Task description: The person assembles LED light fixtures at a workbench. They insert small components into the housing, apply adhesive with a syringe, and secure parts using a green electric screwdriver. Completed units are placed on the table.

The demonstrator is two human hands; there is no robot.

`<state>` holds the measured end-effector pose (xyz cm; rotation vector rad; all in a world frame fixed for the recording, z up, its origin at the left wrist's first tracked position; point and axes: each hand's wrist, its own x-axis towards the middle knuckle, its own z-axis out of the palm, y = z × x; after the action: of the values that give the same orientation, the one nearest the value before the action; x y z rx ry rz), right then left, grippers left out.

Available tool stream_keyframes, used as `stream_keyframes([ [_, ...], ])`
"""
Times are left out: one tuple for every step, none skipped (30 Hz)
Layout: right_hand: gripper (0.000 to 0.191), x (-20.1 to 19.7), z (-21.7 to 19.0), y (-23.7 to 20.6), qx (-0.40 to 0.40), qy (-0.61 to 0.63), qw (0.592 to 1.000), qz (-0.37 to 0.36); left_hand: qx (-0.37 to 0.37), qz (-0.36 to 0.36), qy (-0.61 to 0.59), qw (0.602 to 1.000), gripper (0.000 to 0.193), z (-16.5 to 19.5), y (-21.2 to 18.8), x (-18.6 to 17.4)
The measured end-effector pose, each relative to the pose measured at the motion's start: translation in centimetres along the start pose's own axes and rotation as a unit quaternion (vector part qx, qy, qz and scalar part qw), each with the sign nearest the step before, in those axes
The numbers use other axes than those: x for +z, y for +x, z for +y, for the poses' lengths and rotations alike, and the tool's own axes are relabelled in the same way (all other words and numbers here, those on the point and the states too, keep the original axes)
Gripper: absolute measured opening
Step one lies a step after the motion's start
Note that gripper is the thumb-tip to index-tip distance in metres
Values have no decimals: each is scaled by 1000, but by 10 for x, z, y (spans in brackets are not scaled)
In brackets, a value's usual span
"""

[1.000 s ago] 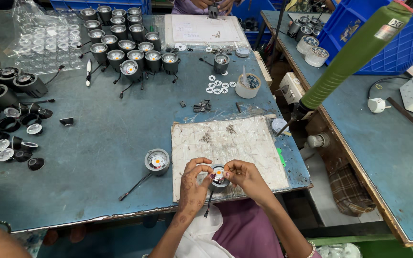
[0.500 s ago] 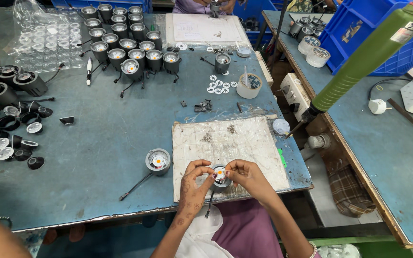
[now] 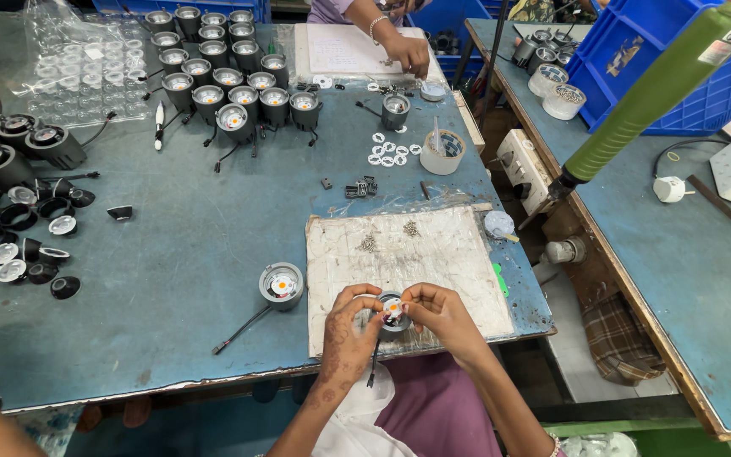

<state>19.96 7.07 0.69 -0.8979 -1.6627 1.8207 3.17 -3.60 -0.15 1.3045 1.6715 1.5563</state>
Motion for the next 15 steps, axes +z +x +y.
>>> stream_keyframes([
  [17, 1, 0, -1, -2, 0, 1000, 3, -18, -1, -7, 1000, 13, -1, 0, 0],
  [17, 1, 0, -2, 2, -5, 1000, 8, -37, -3, -15, 999, 12, -3, -1, -1],
  [17, 2, 0, -2, 7, -10, 1000, 14, -55, -5, -23, 998, 12, -4, 0, -1],
  [18, 2, 0, -3, 10, -16, 1000, 19, -37, -15, -46, 998, 22, -6, -1, -2],
  [17, 2, 1, -3, 10, -5, 1000, 20, -20, -24, -69, 997, 32, -7, -2, -4],
  [17, 1, 1, -4, 10, 6, 1000, 21, -2, -34, -92, 995, 41, -8, -2, -5],
  [17, 1, 2, -4, 10, 17, 1000, 21, 4, -55, -83, 995, 60, -10, -2, -5],
  [17, -1, 2, -4, 12, 9, 1000, 19, 9, -77, -75, 994, 81, -11, -2, -6],
  [17, -2, 1, -4, 15, 1, 1000, 18, 13, -98, -66, 993, 102, -12, -3, -6],
  [17, -3, 1, -4, 18, -8, 1000, 16, 3, -105, -73, 992, 103, -13, -5, -3],
  [17, -3, 0, -5, 22, -12, 1000, 15, -6, -113, -81, 990, 104, -14, -4, 1],
  [17, -3, 0, -6, 26, -16, 999, 14, -15, -122, -88, 988, 105, -15, -5, 6],
  [16, -4, -2, -7, 30, -20, 999, 14, -12, -102, -93, 990, 101, -17, -8, 9],
  [15, -3, -3, -9, 41, -29, 999, 18, -9, -83, -97, 992, 97, -18, -11, 11],
  [14, -3, -5, -13, 51, -38, 998, 22, -5, -64, -101, 993, 94, -20, -15, 15],
])
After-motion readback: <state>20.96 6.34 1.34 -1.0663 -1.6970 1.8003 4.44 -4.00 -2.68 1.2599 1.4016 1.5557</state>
